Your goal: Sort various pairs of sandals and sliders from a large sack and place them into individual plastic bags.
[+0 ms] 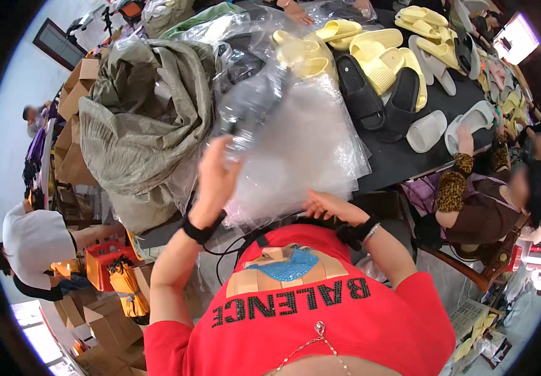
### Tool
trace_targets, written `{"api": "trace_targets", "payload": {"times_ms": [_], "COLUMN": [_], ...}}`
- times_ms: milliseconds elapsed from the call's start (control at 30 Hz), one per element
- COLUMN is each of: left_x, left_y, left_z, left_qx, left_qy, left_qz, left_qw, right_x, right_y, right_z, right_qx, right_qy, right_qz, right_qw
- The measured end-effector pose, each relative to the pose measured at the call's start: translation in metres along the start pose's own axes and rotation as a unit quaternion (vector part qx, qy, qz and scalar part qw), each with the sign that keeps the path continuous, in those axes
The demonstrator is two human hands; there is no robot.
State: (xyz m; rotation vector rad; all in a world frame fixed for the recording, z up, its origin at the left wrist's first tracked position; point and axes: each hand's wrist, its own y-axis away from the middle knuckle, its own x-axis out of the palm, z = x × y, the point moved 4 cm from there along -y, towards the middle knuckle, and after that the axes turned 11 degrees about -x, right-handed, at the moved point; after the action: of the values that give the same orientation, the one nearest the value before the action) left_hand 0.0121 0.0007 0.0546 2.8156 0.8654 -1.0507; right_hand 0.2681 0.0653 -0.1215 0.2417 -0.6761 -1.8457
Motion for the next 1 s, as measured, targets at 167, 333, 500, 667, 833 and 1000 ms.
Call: {"api": "trace_targets", "payload": {"times_ms": [167, 333, 500, 667, 833, 1000], "left_x": [0.068, 0.073, 0.084, 0.089, 0.050, 0.036], "left_y": [0.049, 0.023, 0.056, 0.086, 0.065, 0.033], "left_z": [-0.045, 0.034, 0.072, 0.107, 0.135, 0.127], "left_qx": [0.076, 0.112, 0.048, 0.171, 0.129, -0.019], "left_qy": [0.098, 0.028, -0.214, -0.418, -0.389, -0.311], "left_qz": [0.387, 0.207, 0.212, 0.205, 0.269, 0.440], "left_qw": [0.914, 0.972, 0.952, 0.869, 0.872, 0.842], "right_x": [-0.005, -0.019, -0.044, -0.063, -0.085, -0.098], "right_y": [0.020, 0.045, 0.049, 0.039, 0.045, 0.054], "right_z": [0.029, 0.028, -0.006, -0.008, -0.006, -0.004], "right_qx": [-0.148, -0.226, -0.203, -0.160, -0.199, -0.210], "right_qy": [-0.357, -0.597, -0.400, -0.378, -0.310, -0.325], "right_qz": [-0.051, -0.187, -0.340, -0.390, -0.405, -0.368], "right_qw": [0.921, 0.747, 0.826, 0.824, 0.837, 0.845]}}
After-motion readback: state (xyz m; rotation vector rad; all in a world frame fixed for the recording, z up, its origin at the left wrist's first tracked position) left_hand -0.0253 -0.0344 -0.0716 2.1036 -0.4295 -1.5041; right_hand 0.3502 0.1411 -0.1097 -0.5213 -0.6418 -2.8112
